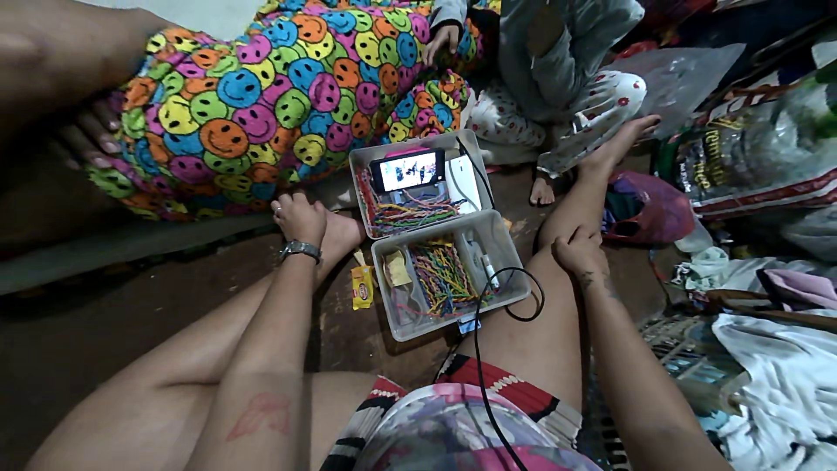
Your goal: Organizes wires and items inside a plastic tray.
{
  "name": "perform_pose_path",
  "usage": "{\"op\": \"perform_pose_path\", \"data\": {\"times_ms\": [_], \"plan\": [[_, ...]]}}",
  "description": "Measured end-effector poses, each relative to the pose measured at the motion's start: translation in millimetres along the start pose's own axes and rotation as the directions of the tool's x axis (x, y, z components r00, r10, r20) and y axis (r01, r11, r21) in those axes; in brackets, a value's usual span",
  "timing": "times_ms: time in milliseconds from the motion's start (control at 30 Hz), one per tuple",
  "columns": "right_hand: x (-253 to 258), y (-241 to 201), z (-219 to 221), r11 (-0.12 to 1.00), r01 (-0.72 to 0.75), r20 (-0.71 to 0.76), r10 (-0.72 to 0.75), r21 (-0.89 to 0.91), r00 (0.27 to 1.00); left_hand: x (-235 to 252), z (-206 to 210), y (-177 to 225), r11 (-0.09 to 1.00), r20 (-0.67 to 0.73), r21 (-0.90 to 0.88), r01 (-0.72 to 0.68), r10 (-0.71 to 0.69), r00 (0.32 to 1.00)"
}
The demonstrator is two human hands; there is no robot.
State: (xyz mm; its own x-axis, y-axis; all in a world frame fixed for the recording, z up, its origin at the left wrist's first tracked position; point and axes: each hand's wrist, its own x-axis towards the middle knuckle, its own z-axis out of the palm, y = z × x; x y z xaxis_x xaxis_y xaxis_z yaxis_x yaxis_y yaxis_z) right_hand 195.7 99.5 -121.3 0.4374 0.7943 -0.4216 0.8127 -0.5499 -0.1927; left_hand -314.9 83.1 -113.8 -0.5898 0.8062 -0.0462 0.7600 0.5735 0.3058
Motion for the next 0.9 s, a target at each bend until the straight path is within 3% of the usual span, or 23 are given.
{"op": "perform_pose_path", "data": {"times_ms": [267,500,767,900], "plan": [[-2,3,0,0.999,0.023,-0.002,-0.023,0.029,1.0,-1,-4,2,0.992,0.028,-0.055,0.115,-0.114,0.993],[-2,4,0,0.999,0.037,-0.01,-0.037,0.012,0.999,0,-4,-2,0.996,0.015,-0.07,0.056,-0.055,0.998],[1,5,2,0.999,0.03,-0.006,-0.03,0.015,1.0,1,-4,0,0.993,0.038,-0.067,0.094,-0.091,0.995],[0,4,2,1.0,0.023,-0.006,-0.023,0.001,1.0,3,8,-12,0.999,-0.003,-0.053,0.011,-0.012,1.0]]}}
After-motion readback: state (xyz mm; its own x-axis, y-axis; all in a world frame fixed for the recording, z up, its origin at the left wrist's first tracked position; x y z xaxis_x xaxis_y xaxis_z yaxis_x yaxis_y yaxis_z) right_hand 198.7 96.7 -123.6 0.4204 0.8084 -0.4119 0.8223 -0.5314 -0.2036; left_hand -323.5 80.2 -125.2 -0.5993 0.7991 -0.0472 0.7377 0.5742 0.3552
